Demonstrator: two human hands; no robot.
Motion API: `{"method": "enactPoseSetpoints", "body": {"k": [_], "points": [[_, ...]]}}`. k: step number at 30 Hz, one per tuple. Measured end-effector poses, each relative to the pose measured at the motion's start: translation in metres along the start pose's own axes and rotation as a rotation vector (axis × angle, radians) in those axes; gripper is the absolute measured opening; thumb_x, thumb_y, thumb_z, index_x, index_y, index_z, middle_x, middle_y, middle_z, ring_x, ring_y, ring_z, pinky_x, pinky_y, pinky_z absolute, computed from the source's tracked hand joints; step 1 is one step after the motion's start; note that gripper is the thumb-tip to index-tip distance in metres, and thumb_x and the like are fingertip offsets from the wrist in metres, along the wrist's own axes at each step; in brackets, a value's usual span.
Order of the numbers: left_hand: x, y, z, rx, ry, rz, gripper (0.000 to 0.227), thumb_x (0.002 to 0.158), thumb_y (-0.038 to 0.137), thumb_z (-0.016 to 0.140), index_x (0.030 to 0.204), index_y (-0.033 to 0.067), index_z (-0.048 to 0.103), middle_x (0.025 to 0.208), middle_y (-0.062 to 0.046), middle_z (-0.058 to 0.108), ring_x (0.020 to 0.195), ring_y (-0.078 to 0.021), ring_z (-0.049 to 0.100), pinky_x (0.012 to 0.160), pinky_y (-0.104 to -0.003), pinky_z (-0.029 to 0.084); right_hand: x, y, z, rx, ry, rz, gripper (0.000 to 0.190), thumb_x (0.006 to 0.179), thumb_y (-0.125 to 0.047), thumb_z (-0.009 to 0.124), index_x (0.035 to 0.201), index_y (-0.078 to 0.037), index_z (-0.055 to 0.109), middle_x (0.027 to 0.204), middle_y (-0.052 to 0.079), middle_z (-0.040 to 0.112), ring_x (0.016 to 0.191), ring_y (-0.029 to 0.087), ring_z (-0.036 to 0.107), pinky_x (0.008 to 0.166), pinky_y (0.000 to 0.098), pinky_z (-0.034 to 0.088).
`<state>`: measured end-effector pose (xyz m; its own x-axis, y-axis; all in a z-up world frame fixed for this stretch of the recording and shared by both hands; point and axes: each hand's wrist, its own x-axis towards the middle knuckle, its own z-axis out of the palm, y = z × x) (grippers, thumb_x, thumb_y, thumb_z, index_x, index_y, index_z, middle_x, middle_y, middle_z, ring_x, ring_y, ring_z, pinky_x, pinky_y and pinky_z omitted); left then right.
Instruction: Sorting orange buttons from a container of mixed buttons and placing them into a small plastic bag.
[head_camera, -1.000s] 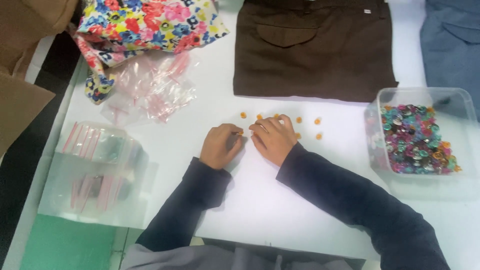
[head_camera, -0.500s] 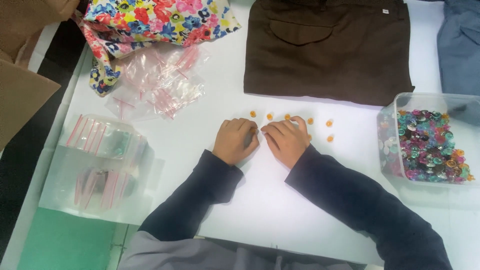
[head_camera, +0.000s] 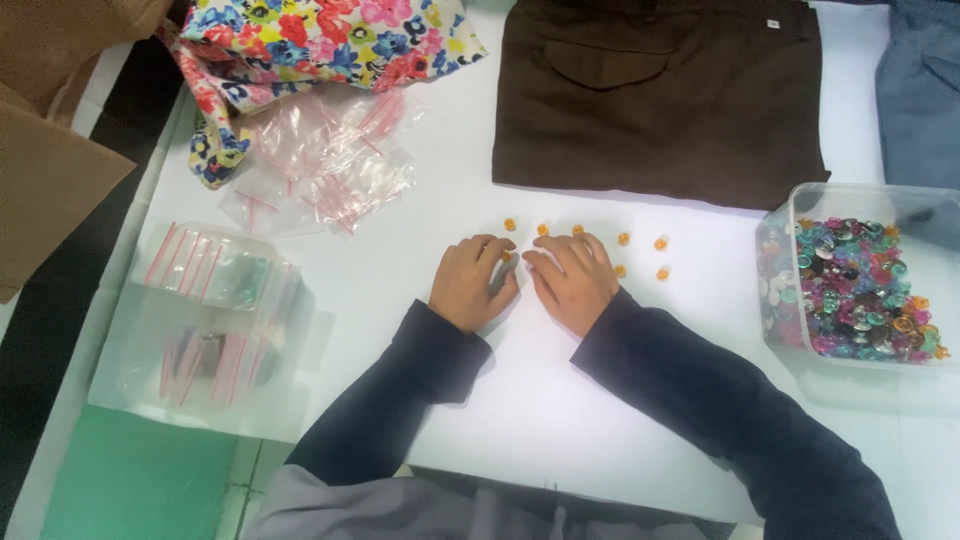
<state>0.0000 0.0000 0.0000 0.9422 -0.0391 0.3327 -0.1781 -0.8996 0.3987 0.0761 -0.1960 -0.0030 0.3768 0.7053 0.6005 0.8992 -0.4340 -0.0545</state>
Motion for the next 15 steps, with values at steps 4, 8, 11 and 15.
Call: {"method": "enactPoseSetpoints", "body": {"k": [4, 8, 11, 15], "points": [[-0.022, 0.007, -0.016, -0.019, 0.044, -0.074, 0.037, 0.093, 0.027, 0.061, 0.127, 0.0112, 0.058, 0.109, -0.012, 0.063, 0.092, -0.0281, 0.066, 0.079, -0.037, 0.051, -0.003, -0.018, 0.010, 0.080, 0.096, -0.094, 0.015, 0.094, -0.015, 0.066, 0.108, -0.013, 0.069, 0.121, 0.008, 0.061, 0.107, 0.026, 0.061, 0.093, 0.0412, 0.050], [-0.059, -0.001, -0.031, 0.043, 0.112, -0.260, 0.040, 0.090, 0.029, 0.061, 0.125, 0.0113, 0.056, 0.109, -0.010, 0.060, 0.092, -0.0269, 0.065, 0.080, -0.037, 0.050, 0.007, -0.046, 0.021, 0.223, 0.073, -0.203, 0.020, 0.093, -0.012, 0.065, 0.113, -0.010, 0.069, 0.123, 0.011, 0.063, 0.113, 0.029, 0.064, 0.097, 0.0387, 0.054], [-0.083, -0.005, -0.044, 0.101, 0.123, -0.363, 0.039, 0.091, 0.029, 0.059, 0.125, 0.0103, 0.055, 0.110, -0.009, 0.058, 0.094, -0.0259, 0.064, 0.080, -0.036, 0.048, 0.024, -0.067, 0.034, 0.290, 0.022, -0.203, 0.024, 0.095, -0.013, 0.065, 0.118, -0.007, 0.066, 0.125, 0.013, 0.061, 0.118, 0.029, 0.064, 0.102, 0.0384, 0.053], [-0.094, -0.016, -0.060, 0.212, 0.257, -0.414, 0.039, 0.094, 0.025, 0.058, 0.130, 0.0089, 0.052, 0.118, -0.011, 0.053, 0.102, -0.0303, 0.061, 0.083, -0.042, 0.045, 0.060, -0.093, 0.052, 0.353, -0.073, -0.161, 0.035, 0.098, -0.012, 0.060, 0.131, 0.001, 0.058, 0.135, 0.024, 0.056, 0.130, 0.038, 0.058, 0.110, 0.0431, 0.049]]}}
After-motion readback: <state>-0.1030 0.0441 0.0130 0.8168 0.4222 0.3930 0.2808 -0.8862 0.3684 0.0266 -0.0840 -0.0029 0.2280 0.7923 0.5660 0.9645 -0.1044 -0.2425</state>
